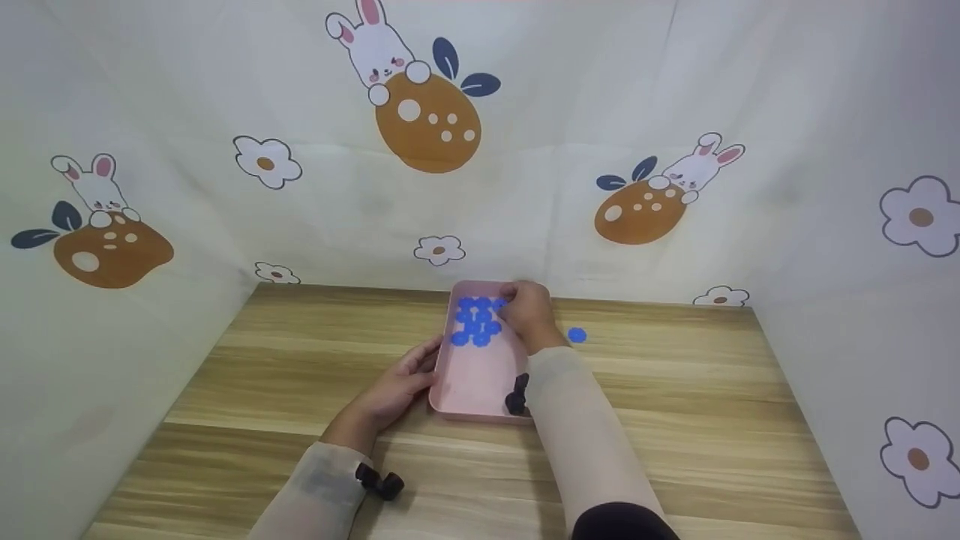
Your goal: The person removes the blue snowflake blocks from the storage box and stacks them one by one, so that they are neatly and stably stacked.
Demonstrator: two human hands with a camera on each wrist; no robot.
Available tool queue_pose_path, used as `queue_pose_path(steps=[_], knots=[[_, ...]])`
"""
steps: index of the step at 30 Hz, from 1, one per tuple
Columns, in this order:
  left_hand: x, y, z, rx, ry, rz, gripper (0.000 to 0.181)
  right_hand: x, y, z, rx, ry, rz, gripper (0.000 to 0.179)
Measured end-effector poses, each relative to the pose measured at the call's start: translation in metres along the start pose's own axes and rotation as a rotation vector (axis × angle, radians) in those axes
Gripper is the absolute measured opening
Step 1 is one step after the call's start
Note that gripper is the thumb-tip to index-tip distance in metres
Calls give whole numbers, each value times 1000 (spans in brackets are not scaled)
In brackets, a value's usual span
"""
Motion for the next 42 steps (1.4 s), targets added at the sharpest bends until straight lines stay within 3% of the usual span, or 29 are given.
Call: queue_pose_path(steps=[14, 25, 30, 32, 42], knots=[[1, -1, 0, -8, -6, -15, 70, -3, -3, 1, -16, 9, 3, 28], [1, -3, 1, -45, -58, -37, 67, -4, -7, 0, -70, 15, -49, 28], [1, -2, 0, -15, -8, -18, 69, 2, -12, 2, -113, -35, -72, 27], [1, -1, -1, -1, 12, -14, 70, 4, -14, 3, -129, -51, -83, 27], [0, -3, 0, -24, -12, -46, 69, 17, -25, 10, -189, -76, -228, 28]])
Point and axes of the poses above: each hand's wrist, its own z-axis away from the middle knuckle, its own y-axis out of the palm, x = y × z, the point moved 8 cm from there along -z, towards the middle knuckle, and after that the axes turned 8 degrees about x, right-handed, at the moved point
